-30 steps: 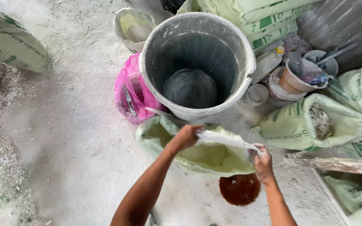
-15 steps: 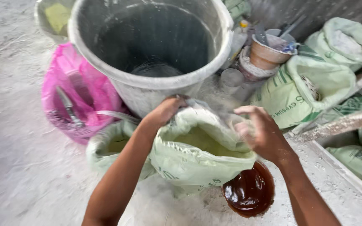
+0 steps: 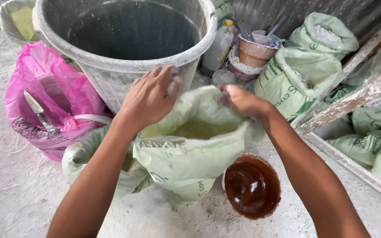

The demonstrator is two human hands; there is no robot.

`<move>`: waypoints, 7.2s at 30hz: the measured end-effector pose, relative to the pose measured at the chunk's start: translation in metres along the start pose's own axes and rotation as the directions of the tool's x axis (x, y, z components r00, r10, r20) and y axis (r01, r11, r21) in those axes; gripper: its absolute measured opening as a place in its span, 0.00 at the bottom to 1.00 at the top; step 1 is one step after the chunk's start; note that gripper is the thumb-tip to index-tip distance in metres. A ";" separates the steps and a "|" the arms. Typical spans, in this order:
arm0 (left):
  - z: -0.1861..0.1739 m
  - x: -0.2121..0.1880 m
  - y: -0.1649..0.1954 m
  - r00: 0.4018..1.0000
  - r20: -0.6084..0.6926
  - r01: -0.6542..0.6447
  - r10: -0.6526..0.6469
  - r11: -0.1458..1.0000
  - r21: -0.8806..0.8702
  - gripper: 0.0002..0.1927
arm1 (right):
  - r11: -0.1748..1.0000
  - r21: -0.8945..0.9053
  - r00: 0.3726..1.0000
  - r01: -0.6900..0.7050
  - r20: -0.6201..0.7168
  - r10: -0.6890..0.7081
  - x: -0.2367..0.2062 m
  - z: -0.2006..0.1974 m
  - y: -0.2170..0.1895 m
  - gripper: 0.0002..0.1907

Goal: The person fills a plastic cup with water from a tap and pours it into a large bowl. They scoop gypsum casting powder by hand from a sack into the bowl, then knead and mix the powder and water together with their hand until a smooth slurry forms in the bowl.

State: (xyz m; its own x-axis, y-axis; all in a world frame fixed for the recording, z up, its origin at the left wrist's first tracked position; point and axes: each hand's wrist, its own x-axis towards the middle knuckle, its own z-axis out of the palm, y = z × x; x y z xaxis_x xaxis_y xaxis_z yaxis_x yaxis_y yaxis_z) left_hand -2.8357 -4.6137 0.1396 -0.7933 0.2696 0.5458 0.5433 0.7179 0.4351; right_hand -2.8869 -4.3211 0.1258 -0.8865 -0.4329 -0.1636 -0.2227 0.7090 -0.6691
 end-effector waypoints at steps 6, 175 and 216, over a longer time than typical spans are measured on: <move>0.041 0.016 -0.019 0.817 0.475 0.435 -0.326 0.890 -0.138 0.30 | 0.991 0.116 0.997 -0.073 0.016 0.071 0.015 0.010 0.025 0.26; 0.135 -0.060 -0.144 0.506 0.761 0.795 -0.405 -0.122 -0.594 0.26 | 0.325 0.875 0.840 -0.359 0.152 0.520 -0.004 0.083 0.196 0.31; 0.108 -0.174 -0.015 0.959 0.184 0.278 -0.216 0.842 -0.463 0.51 | 0.875 -0.456 0.973 -0.161 0.073 0.217 0.029 0.213 0.061 0.43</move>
State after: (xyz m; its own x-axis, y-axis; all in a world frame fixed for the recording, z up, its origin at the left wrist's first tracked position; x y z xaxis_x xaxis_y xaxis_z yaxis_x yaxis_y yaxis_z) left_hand -2.7357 -4.6023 -0.0393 -0.9285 0.2221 0.2976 0.3637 0.3820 0.8496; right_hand -2.8392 -4.4093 -0.0742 -0.8816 -0.3080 -0.3577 -0.2373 0.9442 -0.2283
